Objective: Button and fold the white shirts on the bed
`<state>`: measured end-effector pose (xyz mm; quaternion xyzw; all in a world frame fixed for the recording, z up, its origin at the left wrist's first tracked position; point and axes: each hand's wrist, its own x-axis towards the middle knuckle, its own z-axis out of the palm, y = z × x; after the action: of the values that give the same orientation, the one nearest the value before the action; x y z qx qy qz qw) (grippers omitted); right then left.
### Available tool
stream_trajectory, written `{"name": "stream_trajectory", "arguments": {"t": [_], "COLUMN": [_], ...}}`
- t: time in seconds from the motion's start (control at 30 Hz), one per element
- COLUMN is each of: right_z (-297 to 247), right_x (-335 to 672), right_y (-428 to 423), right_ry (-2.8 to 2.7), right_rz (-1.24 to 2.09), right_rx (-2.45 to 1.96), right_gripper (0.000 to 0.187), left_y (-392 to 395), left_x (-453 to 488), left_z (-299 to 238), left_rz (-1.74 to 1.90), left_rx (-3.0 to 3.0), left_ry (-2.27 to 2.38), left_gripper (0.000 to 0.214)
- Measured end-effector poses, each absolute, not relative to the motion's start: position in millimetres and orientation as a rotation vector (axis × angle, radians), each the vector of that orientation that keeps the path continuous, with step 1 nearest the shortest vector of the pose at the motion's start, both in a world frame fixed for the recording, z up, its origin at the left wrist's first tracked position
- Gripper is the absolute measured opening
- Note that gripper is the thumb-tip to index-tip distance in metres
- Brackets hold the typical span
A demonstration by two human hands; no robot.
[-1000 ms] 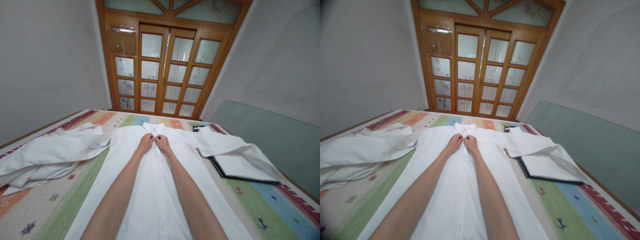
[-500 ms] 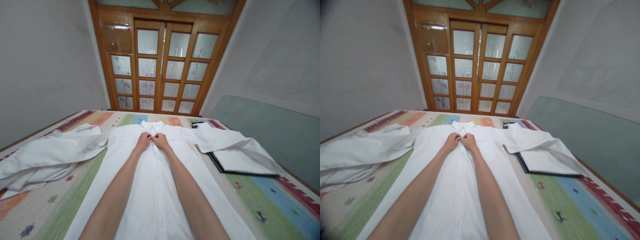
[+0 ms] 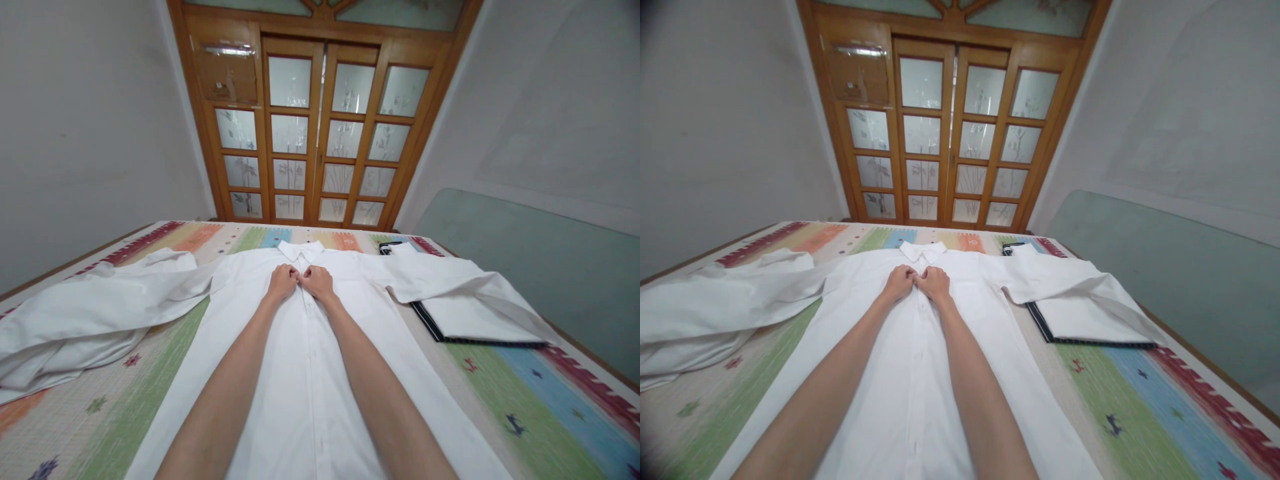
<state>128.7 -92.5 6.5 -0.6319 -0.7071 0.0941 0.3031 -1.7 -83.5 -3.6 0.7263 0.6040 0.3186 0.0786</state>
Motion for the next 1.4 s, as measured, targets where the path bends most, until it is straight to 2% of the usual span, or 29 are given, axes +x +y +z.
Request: {"name": "stream_trajectory", "arguments": {"t": [0.37, 0.67, 0.87, 1.07, 1.4], "right_z": [2.9, -0.7, -1.3, -4.1, -5.8], "right_x": [134.6, 136.9, 139.7, 140.1, 139.3], "right_y": [-87.3, -82.0, -79.7, -80.0, -79.4], "right_ry": [-1.822, -1.829, -1.805, -1.777, -1.765], "right_rz": [0.37, 0.451, 0.519, 0.555, 0.577], "right_rx": [-1.602, -1.464, -1.413, -1.396, -1.372], "right_gripper": [0.013, 0.015, 0.023, 0.011, 0.007], "left_y": [-89.8, -91.9, -92.4, -90.5, -90.7], "left_x": [1.2, 1.8, 1.1, 0.5, 2.4], "left_z": [1.3, 2.3, 2.8, 3.5, 5.8], "left_rz": [0.88, 0.9, 0.998, 1.087, 1.148], "left_rx": [2.214, 2.199, 2.16, 2.089, 1.939], "left_ry": [1.8, 1.743, 1.653, 1.595, 1.655], "left_gripper": [0.02, 0.019, 0.017, 0.014, 0.013]}}
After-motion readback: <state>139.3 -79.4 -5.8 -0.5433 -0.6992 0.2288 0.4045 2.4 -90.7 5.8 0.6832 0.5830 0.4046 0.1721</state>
